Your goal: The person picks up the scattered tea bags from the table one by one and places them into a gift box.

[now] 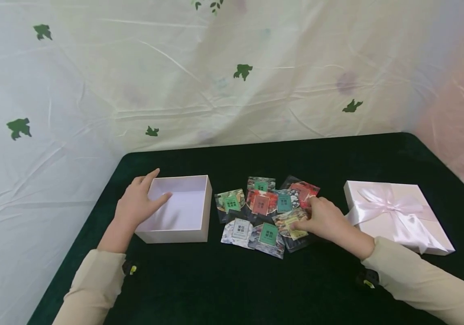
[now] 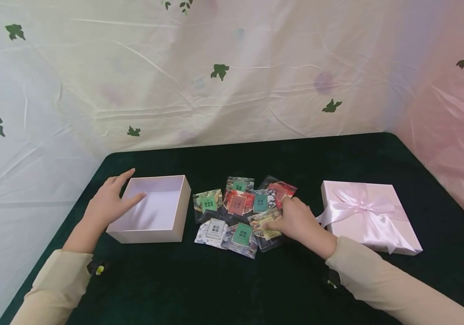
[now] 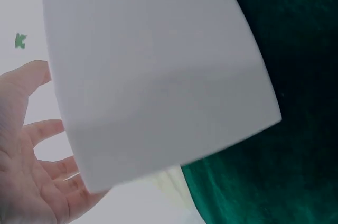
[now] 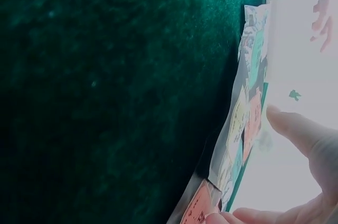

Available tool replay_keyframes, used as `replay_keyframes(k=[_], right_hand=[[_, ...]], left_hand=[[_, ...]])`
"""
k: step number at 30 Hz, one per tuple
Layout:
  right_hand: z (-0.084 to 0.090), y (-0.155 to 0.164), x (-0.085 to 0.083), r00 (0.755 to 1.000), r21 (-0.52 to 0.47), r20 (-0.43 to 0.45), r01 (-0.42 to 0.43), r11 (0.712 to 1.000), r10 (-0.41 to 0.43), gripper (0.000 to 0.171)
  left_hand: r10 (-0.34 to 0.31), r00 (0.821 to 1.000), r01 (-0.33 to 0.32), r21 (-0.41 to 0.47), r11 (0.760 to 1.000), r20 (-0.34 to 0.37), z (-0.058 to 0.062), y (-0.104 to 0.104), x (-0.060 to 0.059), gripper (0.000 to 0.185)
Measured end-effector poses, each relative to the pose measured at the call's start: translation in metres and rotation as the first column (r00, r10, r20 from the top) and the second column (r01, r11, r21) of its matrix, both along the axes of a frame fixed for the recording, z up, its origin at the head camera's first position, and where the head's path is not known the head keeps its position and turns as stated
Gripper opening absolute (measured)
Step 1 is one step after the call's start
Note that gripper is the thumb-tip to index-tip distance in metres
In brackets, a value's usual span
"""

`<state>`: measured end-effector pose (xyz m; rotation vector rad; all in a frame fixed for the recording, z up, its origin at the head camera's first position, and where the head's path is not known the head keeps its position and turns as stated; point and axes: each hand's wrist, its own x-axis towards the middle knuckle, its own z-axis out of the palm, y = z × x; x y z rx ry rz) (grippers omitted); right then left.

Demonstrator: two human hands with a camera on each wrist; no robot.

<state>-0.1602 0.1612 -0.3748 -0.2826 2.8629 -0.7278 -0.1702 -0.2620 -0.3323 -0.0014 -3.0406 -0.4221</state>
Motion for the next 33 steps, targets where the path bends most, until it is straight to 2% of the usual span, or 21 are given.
replay_keyframes(k=[6,12,17,24,29,33], right_hand=[[-0.002,-0.003,0.002,1.0,-0.016,0.01,-0.009,1.0,0.009,0.074],[-0.002,-0.003,0.003,1.0,-0.016,-0.003,-0.029,0.999,0.029,0.069],[-0.004,-0.004,0.002,0.999,0.005,0.019,-0.037,0.999,0.037,0.07],[-0.005,-0.005,0.002,0.998,0.009,0.053,-0.039,0.999,0.038,0.065],[-0.007,-0.006,0.0,0.997,-0.027,0.055,-0.056,0.998,0.057,0.063],[-0.007,-0.006,0.0,0.997,-0.026,0.055,-0.06,0.998,0.061,0.069]], left_hand=[[0.021,0.998,-0.026,0.085,0.996,0.053,-0.002,-0.014,0.0,0.08],[0.017,0.994,-0.038,0.191,0.981,0.111,-0.004,-0.021,-0.001,0.083],[0.02,0.983,-0.072,0.287,0.955,0.18,-0.004,-0.025,-0.002,0.083],[0.019,0.957,-0.137,0.393,0.909,0.29,-0.005,-0.032,-0.004,0.084],[-0.028,0.941,-0.13,0.44,0.888,0.336,-0.007,-0.038,-0.002,0.074],[-0.069,0.932,-0.116,0.471,0.875,0.356,-0.008,-0.043,0.0,0.067]])
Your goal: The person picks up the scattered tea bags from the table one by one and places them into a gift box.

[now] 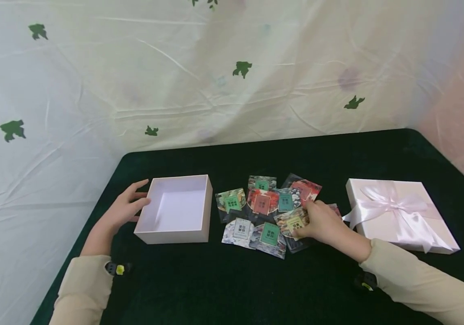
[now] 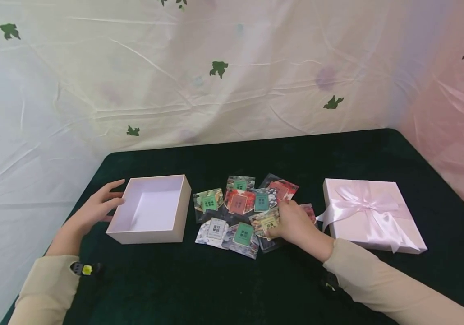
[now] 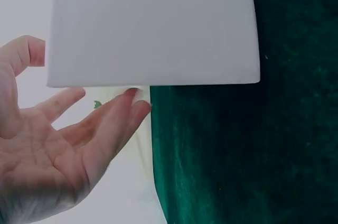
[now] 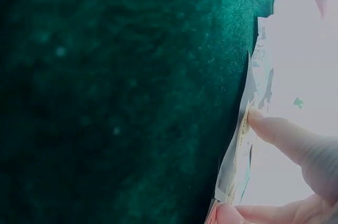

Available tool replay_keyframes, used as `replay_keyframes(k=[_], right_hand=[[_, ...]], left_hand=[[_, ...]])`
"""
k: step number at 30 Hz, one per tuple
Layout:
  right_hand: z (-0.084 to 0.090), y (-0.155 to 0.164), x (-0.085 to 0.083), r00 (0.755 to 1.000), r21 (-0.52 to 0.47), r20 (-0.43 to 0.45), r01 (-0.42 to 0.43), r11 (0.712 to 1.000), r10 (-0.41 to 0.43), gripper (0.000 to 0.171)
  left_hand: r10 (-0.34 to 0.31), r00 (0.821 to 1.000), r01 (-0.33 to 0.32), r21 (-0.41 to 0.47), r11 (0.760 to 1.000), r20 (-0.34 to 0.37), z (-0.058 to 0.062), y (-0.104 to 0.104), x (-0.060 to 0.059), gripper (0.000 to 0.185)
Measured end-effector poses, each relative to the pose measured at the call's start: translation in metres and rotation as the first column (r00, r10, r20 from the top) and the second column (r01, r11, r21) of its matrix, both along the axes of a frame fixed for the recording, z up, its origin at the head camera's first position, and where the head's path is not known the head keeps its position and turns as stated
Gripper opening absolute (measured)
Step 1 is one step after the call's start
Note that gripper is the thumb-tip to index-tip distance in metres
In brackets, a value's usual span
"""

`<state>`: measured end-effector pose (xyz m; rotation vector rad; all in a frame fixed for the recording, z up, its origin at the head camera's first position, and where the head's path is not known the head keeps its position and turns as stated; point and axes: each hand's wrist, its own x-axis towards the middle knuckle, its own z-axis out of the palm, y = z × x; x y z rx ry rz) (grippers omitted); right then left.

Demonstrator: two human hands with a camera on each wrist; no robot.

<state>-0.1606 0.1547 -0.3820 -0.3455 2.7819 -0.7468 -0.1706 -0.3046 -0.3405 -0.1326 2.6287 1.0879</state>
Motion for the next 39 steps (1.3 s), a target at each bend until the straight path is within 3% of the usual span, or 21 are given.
replay_keyframes(k=[12,20,28,39], right_hand=[[-0.002,0.005,-0.006,0.999,-0.053,0.032,-0.007,0.999,0.009,0.051],[-0.001,0.009,-0.009,0.998,-0.049,0.061,-0.001,0.999,0.004,0.047],[0.0,0.018,-0.01,0.996,-0.137,0.088,-0.004,0.991,0.016,0.028],[-0.002,0.029,-0.01,0.982,-0.235,0.188,0.019,0.972,0.026,0.04]], left_hand=[[-0.028,0.995,0.022,0.071,0.997,0.091,-0.009,-0.008,0.002,0.066],[-0.059,0.993,0.043,0.146,0.988,0.105,-0.013,-0.02,0.002,0.067],[-0.088,0.989,0.062,0.202,0.977,0.122,-0.016,-0.026,0.003,0.069],[-0.097,0.982,0.06,0.225,0.973,0.161,-0.016,-0.028,0.003,0.073]])
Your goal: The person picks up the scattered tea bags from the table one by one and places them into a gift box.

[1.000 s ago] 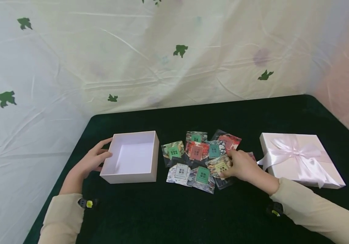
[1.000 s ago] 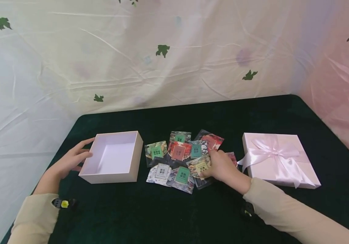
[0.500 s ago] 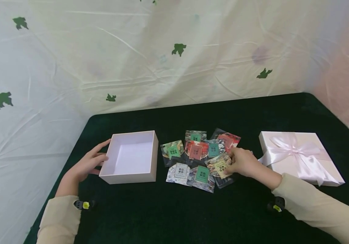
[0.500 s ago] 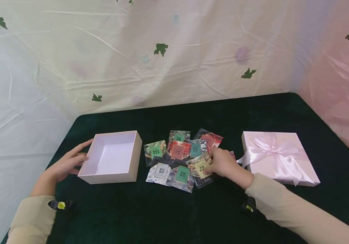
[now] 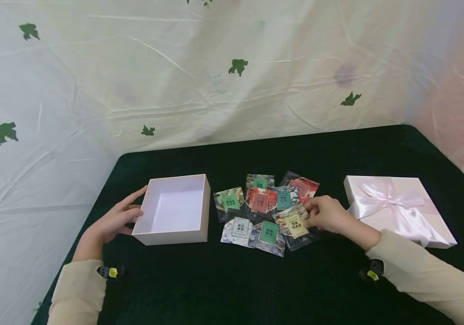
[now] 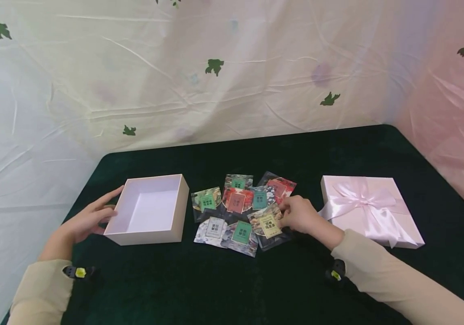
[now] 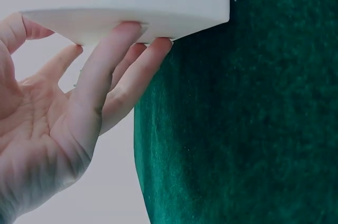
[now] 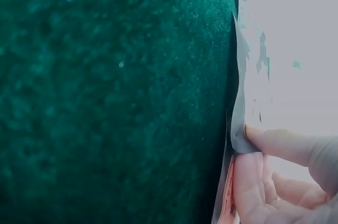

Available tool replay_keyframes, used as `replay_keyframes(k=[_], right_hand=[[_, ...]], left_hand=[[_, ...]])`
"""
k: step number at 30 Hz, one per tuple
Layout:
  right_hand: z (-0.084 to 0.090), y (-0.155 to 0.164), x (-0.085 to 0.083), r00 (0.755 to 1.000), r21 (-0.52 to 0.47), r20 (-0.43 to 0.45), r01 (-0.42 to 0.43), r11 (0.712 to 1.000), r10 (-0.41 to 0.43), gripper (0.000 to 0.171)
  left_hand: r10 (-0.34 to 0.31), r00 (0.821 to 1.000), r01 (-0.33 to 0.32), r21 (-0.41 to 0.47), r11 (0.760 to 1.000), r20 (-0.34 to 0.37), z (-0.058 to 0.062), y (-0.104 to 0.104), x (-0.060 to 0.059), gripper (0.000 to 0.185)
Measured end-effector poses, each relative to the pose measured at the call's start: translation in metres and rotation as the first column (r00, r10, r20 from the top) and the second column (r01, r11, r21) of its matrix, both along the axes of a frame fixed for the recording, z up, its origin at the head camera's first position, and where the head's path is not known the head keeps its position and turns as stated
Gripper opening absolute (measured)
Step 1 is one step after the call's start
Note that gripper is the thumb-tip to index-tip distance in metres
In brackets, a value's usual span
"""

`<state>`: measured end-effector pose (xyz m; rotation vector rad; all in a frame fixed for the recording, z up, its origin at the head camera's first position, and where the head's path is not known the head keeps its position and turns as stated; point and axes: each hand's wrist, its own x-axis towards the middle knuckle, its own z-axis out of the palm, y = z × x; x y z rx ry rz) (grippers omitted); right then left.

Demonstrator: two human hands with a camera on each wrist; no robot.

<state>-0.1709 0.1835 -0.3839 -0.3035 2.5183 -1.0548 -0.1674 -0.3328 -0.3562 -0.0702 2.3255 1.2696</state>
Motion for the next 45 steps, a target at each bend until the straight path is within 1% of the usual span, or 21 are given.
replay_keyframes(k=[6,14,18,22,27,32,37,41,45], right_hand=[[0.0,0.005,0.001,0.999,-0.078,0.047,0.001,0.997,0.002,0.042],[0.001,0.01,0.0,0.991,-0.173,0.133,0.02,0.985,0.003,0.046],[0.0,0.013,0.0,0.98,-0.226,0.198,0.037,0.973,0.009,0.049],[0.0,0.016,0.0,0.97,-0.273,0.242,0.046,0.961,0.022,0.05],[0.002,0.019,-0.001,0.953,-0.325,0.304,0.092,0.941,0.012,0.054],[0.005,0.019,0.0,0.924,-0.4,0.381,0.158,0.903,0.007,0.061],[0.011,0.016,0.0,0.905,-0.453,0.426,0.196,0.87,0.018,0.064],[0.015,0.013,0.001,0.896,-0.479,0.443,0.212,0.852,0.026,0.063],[0.02,0.01,0.002,0.9,-0.484,0.435,0.202,0.851,0.034,0.063]], left_hand=[[-0.016,0.999,0.014,0.044,0.999,0.052,0.001,0.001,0.0,0.076],[-0.017,0.998,0.013,0.05,0.999,0.066,0.003,0.001,0.001,0.077],[-0.023,0.997,0.019,0.058,0.998,0.072,0.002,0.0,0.001,0.078],[-0.025,0.997,0.02,0.067,0.998,0.071,0.003,0.0,0.0,0.078],[-0.029,0.997,0.024,0.07,0.997,0.067,0.004,-0.001,0.0,0.08],[-0.039,0.997,0.034,0.071,0.997,0.062,0.005,0.0,0.0,0.08],[-0.049,0.997,0.045,0.071,0.996,0.062,0.006,0.001,0.0,0.08],[-0.048,0.997,0.044,0.068,0.997,0.061,0.005,0.002,-0.001,0.08],[-0.051,0.997,0.047,0.073,0.996,0.056,0.005,0.003,-0.002,0.08]])
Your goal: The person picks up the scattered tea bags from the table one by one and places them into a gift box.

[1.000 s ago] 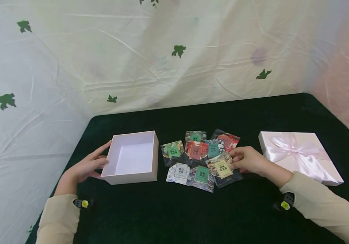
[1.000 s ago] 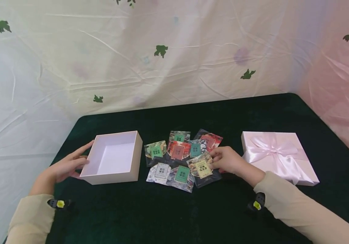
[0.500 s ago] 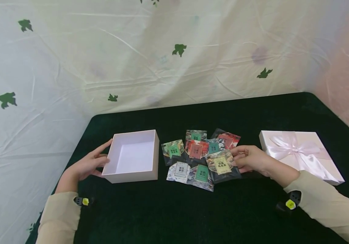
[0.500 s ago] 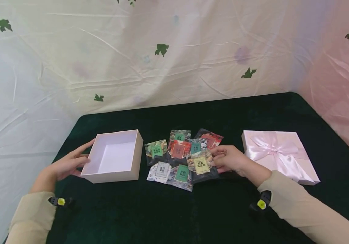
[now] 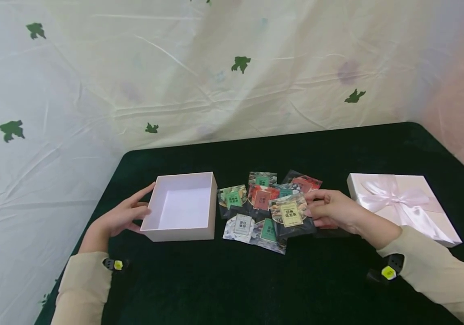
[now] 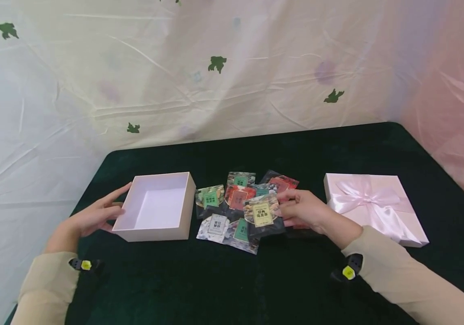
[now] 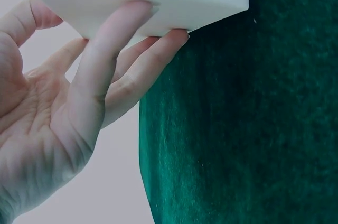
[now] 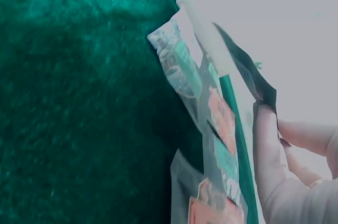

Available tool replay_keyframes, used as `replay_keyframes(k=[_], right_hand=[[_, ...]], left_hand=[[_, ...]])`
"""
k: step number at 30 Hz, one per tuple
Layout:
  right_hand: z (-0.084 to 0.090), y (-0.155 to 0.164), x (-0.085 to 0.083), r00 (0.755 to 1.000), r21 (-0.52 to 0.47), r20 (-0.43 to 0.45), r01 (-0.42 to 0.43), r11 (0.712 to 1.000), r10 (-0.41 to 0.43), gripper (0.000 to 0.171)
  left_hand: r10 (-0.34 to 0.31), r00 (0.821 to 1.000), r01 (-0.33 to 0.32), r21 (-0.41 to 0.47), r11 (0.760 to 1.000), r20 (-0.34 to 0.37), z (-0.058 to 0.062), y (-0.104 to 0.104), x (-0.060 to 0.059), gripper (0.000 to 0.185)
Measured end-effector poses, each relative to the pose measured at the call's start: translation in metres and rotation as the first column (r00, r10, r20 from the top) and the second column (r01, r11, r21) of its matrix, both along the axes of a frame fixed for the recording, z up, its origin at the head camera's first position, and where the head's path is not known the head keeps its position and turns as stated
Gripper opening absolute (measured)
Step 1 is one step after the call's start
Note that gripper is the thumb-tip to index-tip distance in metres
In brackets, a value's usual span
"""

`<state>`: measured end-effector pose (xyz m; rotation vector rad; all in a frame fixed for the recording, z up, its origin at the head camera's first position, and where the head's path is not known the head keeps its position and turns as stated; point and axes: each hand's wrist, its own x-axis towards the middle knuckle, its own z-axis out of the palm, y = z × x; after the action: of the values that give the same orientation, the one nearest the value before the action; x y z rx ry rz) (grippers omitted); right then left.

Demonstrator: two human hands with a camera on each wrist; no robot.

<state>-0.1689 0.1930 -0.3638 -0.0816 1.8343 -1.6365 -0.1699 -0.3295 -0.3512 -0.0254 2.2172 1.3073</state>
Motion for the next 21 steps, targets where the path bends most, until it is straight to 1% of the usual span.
replay_keyframes(k=[5,11,16,21], right_hand=[[0.005,-0.005,0.001,0.999,0.004,-0.03,-0.017,1.0,0.018,0.063],[0.013,-0.012,0.0,0.998,-0.003,-0.059,-0.023,1.0,0.023,0.064],[0.02,-0.02,0.0,0.997,0.01,-0.072,-0.016,1.0,0.017,0.064],[0.026,-0.03,-0.001,0.996,-0.039,-0.09,-0.027,0.999,0.023,0.064]], left_hand=[[-0.006,1.0,0.006,0.001,1.0,0.002,-0.001,0.002,-0.002,0.081],[-0.005,1.0,0.005,0.015,1.0,0.009,-0.002,0.002,-0.001,0.081],[0.0,0.999,-0.001,0.055,0.998,0.033,-0.003,0.0,-0.001,0.081],[-0.002,0.998,-0.004,0.105,0.994,0.059,-0.003,-0.002,0.0,0.081]])
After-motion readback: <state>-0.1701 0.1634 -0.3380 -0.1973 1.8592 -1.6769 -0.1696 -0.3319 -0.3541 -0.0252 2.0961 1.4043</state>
